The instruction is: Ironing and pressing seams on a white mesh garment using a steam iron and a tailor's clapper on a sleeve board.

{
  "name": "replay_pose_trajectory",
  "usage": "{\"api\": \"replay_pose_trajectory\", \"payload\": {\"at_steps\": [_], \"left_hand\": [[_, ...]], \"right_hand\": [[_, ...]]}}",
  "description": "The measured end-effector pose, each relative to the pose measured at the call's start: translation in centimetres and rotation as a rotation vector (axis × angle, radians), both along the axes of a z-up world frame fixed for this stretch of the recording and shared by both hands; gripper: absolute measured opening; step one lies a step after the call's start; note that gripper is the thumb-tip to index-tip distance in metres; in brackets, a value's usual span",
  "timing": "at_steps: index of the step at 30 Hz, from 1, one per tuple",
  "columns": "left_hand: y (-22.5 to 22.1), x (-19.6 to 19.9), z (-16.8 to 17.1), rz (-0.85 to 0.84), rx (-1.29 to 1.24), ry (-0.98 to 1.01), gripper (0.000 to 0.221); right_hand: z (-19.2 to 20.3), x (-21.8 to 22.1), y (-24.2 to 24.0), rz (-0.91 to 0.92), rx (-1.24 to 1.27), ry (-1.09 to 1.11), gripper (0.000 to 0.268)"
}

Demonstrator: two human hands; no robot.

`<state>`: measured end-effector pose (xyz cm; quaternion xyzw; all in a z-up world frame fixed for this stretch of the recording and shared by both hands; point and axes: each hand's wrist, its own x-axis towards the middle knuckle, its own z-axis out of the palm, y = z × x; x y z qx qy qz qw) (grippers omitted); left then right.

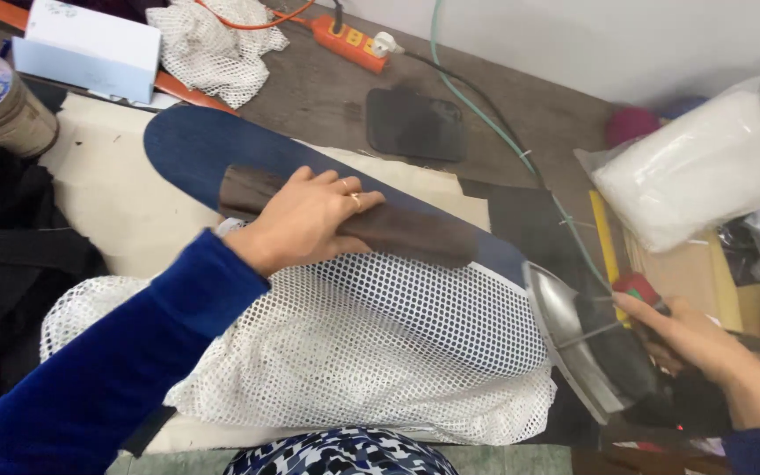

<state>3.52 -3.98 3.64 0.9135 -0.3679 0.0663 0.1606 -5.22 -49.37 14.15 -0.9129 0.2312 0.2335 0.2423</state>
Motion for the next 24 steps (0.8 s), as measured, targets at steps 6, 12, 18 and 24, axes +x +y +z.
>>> {"api": "replay_pose_trajectory", "payload": {"at_steps": [6, 12, 18, 24], "left_hand": [[-3.4, 0.4, 1.6, -0.042, 0.007, -0.037, 0.068], [-12.4, -0.1, 4.7, -0.192, 0.096, 0.095, 0.073], [-13.3, -0.2, -0.5, -0.173, -0.006, 0.025, 0.073], [-13.7, -1.0, -1.5, -0.068, -0.174, -0.031, 0.07]], "right_hand": [[-0.5, -1.3, -6.7, -0.22, -0.021, -0.082, 0.062], [2.2, 4.6, -4.5, -0.091, 0.034, -0.295, 0.048], [0.3, 15.8, 2.3, -0.078, 0.128, -0.237, 0.039], [-9.3, 28.8, 10.6, 0.093, 0.239, -0.161, 0.033]]}}
